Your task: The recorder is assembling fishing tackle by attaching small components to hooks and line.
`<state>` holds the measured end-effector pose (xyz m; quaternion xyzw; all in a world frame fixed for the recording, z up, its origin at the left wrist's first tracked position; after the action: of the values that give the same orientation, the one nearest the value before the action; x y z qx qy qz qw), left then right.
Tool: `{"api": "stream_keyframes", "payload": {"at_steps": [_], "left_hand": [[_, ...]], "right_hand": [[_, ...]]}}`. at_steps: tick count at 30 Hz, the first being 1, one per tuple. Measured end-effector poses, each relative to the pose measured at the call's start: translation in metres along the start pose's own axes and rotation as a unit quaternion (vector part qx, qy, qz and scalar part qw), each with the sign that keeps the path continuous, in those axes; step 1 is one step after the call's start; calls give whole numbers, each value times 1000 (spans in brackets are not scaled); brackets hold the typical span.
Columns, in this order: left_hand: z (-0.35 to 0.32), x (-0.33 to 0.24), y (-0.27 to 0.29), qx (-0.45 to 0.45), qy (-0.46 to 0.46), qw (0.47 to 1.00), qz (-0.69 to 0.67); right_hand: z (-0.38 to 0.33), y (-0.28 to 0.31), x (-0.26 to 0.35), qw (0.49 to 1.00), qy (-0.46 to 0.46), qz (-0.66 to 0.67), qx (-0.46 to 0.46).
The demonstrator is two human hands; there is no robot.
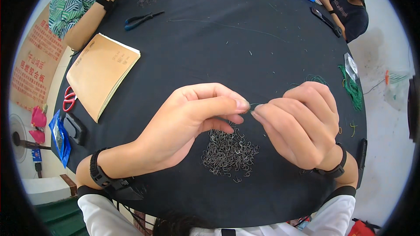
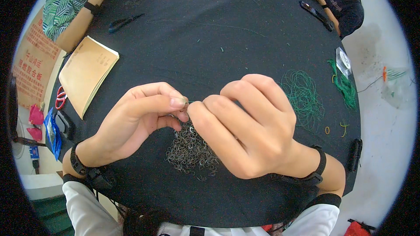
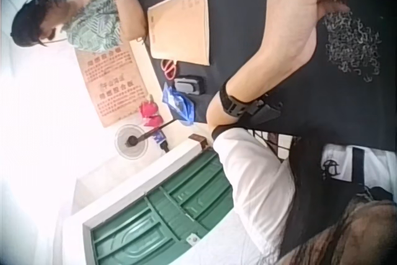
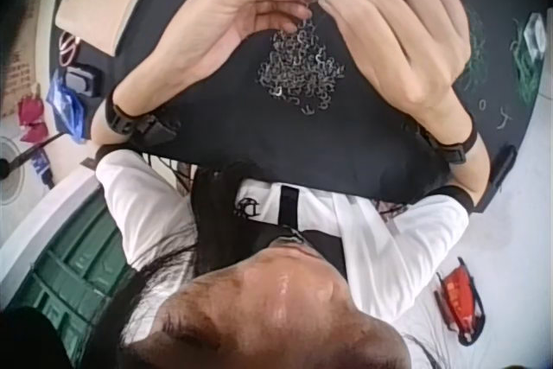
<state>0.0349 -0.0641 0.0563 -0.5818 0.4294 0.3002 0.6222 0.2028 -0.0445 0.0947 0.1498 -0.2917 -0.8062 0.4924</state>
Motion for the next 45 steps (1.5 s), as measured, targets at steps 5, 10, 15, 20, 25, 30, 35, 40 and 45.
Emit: {"api": "stream_keyframes", "payload": {"at_steps": [5, 10, 15, 20, 25, 30, 35, 40, 45], "left_hand": [[0, 3, 1, 2, 10, 1000, -1], [-2, 5, 1, 1, 12, 1000, -6], [-3, 6, 1, -3, 20, 1000, -14], [-4, 6, 1, 7, 20, 1000, -14], [-4, 7, -1, 17, -21, 999, 17], [-3, 1, -3, 31, -89, 990, 106], [-4, 1, -4, 32, -112, 987, 112], [-3, 0, -4, 34, -126, 985, 113], [-3, 0, -6, 25, -126, 984, 127]], "right_hand": [[-1, 0, 1, 1000, 3, -6, -4], [0, -1, 2, 1000, 5, -17, 0], [-3, -3, 1, 998, 29, -51, -12], [-2, -2, 1, 998, 25, -51, -8], [-3, 0, 0, 999, 18, -50, -2], [-5, 3, -3, 999, 6, -52, 8], [-3, 3, -5, 999, -22, -7, 30], [-4, 2, -6, 999, -31, 5, 20], [-3, 3, -8, 998, -49, 21, 30]]}}
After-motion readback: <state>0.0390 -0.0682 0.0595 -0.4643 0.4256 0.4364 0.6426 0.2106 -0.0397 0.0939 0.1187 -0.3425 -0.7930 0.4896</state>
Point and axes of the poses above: each hand's wrist, its own z-axis towards the middle knuckle, its own y-axis out of the back of the hand, x = y × z, the point moved 3 cm from there along z, towards the middle knuckle, and after that the axes turned 15 degrees about -y, right-handed, at the moved point
